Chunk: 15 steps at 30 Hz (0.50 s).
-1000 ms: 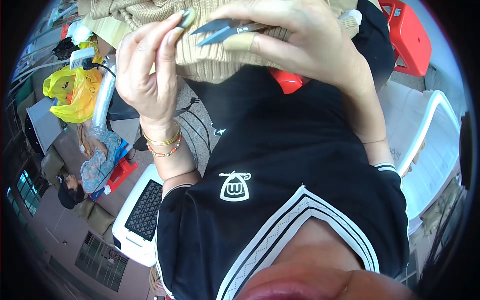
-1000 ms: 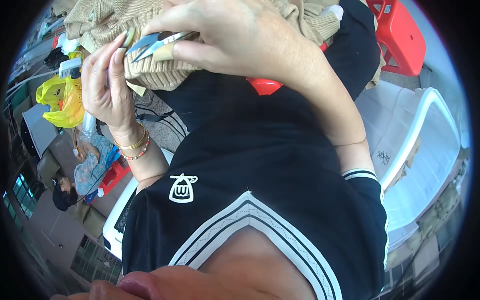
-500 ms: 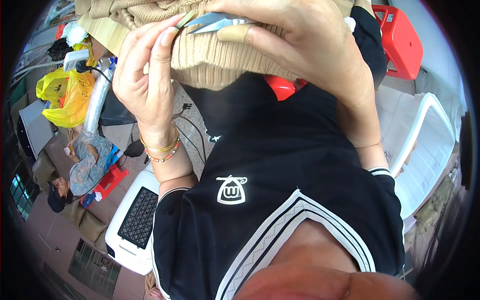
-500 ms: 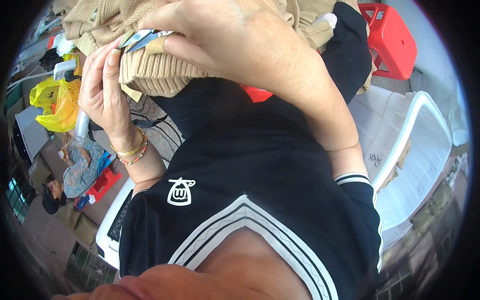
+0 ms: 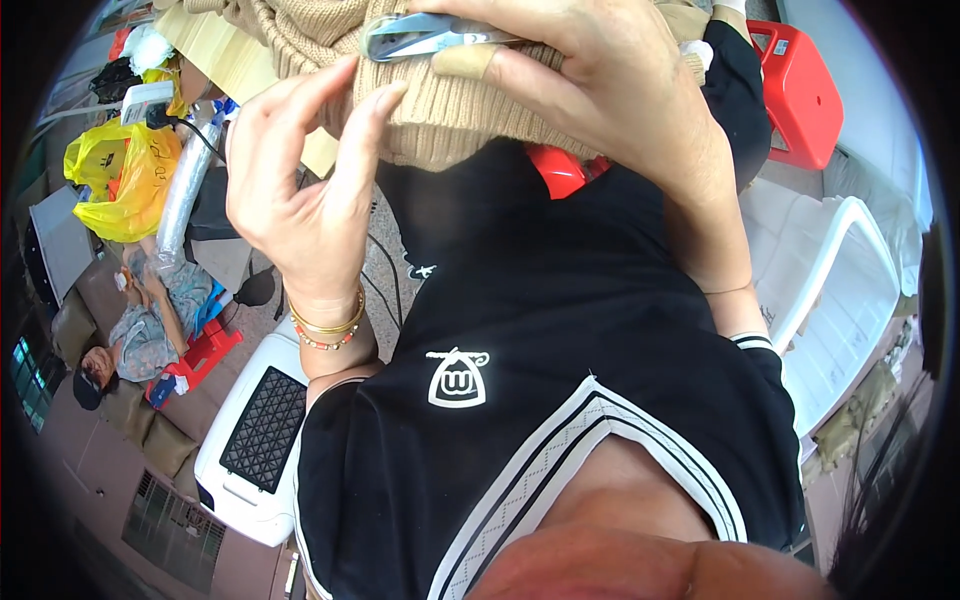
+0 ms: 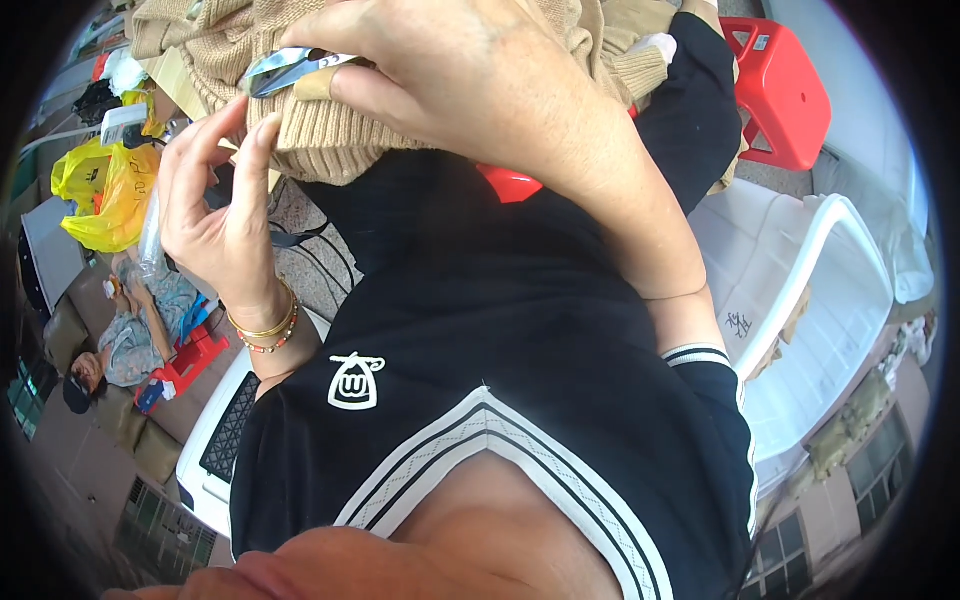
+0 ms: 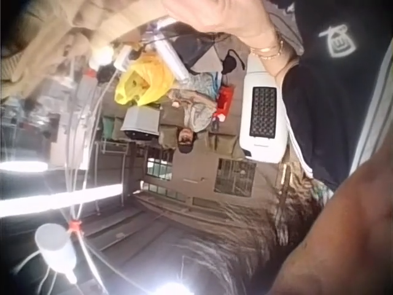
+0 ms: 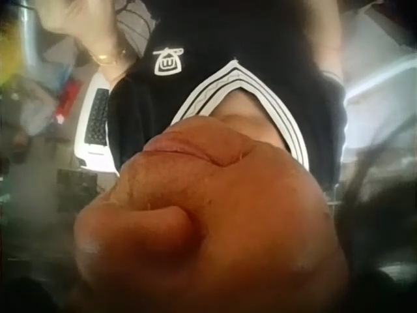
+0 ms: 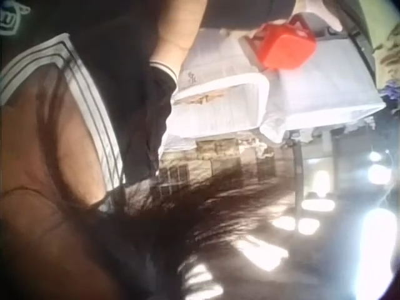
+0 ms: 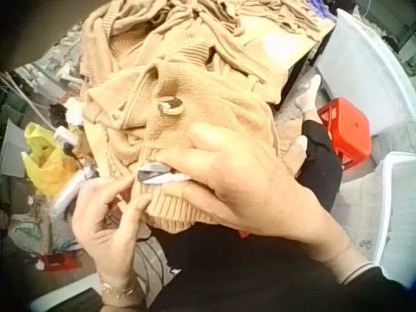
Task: Trimming loose threads and excess yarn from a beige knitted sweater using thread snips.
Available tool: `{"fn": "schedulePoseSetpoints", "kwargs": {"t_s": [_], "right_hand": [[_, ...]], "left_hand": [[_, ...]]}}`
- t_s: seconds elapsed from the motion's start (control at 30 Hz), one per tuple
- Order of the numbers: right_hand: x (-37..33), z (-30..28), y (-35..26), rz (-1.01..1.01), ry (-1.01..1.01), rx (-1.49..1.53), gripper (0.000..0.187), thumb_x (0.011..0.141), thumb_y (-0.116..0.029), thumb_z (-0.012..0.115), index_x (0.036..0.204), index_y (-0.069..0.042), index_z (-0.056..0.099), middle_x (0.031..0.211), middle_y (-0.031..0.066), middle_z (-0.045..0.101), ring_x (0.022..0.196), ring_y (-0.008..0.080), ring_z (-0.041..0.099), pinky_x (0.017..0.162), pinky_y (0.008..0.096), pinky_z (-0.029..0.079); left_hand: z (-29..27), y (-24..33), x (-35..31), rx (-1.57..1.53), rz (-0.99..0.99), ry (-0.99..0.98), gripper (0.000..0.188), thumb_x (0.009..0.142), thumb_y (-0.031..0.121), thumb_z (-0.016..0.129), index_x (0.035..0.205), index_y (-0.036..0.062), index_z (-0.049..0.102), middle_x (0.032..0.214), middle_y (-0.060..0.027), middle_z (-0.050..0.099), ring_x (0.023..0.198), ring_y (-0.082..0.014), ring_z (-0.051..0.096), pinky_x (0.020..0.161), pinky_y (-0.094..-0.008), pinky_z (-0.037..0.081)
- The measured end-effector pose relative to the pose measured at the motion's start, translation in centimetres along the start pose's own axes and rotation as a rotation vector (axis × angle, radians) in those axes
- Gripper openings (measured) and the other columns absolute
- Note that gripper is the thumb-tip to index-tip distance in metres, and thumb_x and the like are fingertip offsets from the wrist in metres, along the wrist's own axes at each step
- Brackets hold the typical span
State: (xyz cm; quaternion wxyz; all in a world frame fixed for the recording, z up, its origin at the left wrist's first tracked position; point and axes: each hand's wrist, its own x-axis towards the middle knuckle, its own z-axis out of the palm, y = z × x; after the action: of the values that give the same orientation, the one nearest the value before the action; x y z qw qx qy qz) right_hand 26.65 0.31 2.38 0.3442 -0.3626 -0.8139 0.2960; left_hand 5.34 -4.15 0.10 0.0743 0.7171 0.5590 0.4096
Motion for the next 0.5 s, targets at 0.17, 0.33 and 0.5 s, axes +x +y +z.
{"fn": "schedulePoseSetpoints", "kwargs": {"t_s": [0.17,0.33,0.5], "right_hand": [[0.1,0.3,0.1,-0.023,0.046,-0.078,0.025,0.088,-0.013,0.067,0.111,-0.002,0.066,0.081,0.0138,0.052,0.073,0.0291,0.057,0.064,0.0375,0.045],[0.1,1.6,1.6,-0.21,0.212,-0.09,0.026,0.088,-0.012,0.067,0.111,0.0,0.064,0.084,0.014,0.056,0.076,0.0272,0.058,0.067,0.0357,0.046],[-0.5,1.3,1.6,-0.081,0.192,0.142,0.031,0.086,-0.01,0.069,0.115,-0.001,0.064,0.085,0.0134,0.057,0.078,0.0254,0.058,0.069,0.0347,0.046]], "left_hand": [[0.1,1.0,0.3,0.079,0.115,0.018,0.03,0.068,0.009,0.087,0.096,0.0065,0.076,0.087,-0.0039,0.067,0.08,-0.0175,0.061,0.075,-0.029,0.048],[-0.2,0.1,0.0,0.17,0.199,-0.024,0.026,0.069,0.011,0.086,0.093,0.0098,0.076,0.09,-0.0029,0.068,0.081,-0.0166,0.06,0.074,-0.0288,0.046],[0.4,0.7,0.1,0.152,0.145,-0.018,0.023,0.071,0.009,0.084,0.093,0.0095,0.075,0.09,-0.0028,0.068,0.08,-0.0169,0.06,0.075,-0.0292,0.046]]}}
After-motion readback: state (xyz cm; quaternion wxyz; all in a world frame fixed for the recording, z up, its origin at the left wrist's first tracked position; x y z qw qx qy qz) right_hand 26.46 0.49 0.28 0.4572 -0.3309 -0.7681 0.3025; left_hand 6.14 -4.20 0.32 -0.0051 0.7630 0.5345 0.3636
